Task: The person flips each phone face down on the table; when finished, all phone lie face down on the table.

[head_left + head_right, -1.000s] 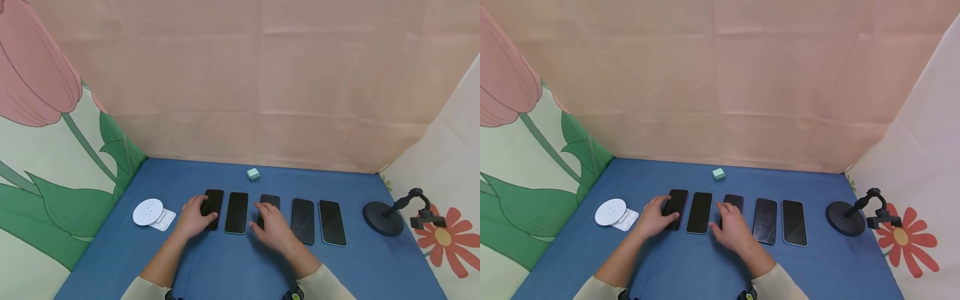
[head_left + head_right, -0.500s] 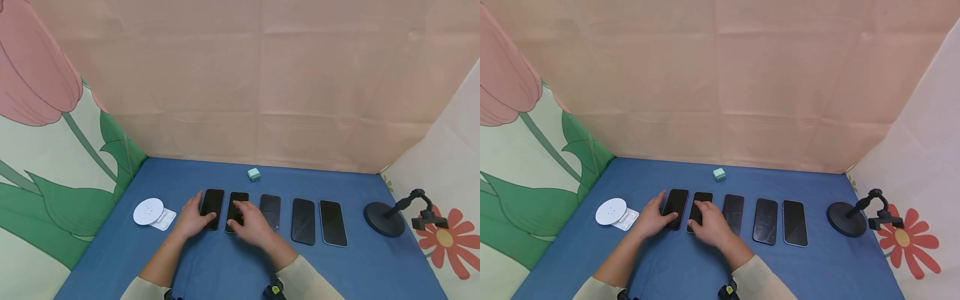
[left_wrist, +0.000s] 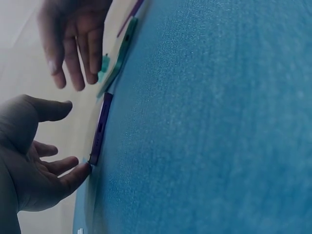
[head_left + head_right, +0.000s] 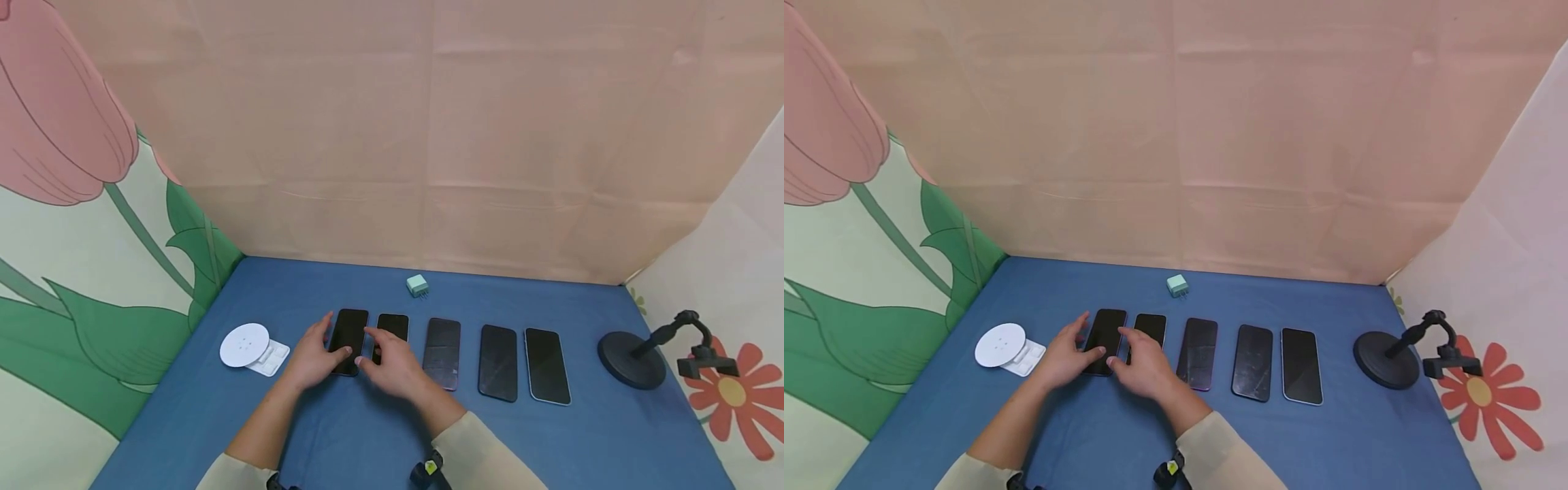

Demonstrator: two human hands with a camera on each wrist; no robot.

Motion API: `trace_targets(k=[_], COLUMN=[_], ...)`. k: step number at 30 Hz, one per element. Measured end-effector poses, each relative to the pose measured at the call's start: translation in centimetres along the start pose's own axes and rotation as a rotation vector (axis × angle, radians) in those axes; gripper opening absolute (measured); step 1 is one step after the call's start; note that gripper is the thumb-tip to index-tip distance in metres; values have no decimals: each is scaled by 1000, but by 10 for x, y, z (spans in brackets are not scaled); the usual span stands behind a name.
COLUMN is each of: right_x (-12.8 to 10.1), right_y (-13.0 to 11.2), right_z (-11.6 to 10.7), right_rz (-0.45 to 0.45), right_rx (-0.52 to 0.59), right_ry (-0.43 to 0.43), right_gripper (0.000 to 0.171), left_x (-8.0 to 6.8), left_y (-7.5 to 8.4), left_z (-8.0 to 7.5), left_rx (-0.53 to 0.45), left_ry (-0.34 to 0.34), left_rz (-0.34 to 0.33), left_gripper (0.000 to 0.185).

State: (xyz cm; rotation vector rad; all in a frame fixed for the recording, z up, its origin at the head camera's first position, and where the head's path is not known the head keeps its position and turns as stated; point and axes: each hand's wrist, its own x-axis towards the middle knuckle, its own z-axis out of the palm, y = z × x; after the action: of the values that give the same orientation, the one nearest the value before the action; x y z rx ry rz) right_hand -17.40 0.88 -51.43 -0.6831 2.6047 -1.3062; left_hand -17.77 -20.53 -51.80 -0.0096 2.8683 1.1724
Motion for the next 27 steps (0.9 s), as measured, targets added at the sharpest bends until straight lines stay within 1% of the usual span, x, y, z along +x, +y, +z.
trace_targets(k=[3,7,11,15,19,23,27], right_x=[1,2,6,8,9,9,9], right_y=[1,0,-5,-6,-6,-5,-5], right_z=[2,6,12,14,13,14,19], right_rz=[26,49,52,70,83,92,104], right_rx=[27,49,81,103,122,158,198], right_ry=[-4,-13,-45,-47,-41,-36,-38], right_gripper=[61,59,59,60,60,59,57], left_x=[1,0,-3,-1,1,3,0], left_y=[1,1,0,2,3,1,-2], left_z=[2,4,1,0,1,-1,-4], left_rx=[-28,-81,-105,-117,-158,-218,-273], left_ry=[-8,-29,-9,-10,-19,-20,-8], left_rz=[14,1,-26,-13,-16,-42,-66], left_gripper=[86,82,76,73,71,72,73])
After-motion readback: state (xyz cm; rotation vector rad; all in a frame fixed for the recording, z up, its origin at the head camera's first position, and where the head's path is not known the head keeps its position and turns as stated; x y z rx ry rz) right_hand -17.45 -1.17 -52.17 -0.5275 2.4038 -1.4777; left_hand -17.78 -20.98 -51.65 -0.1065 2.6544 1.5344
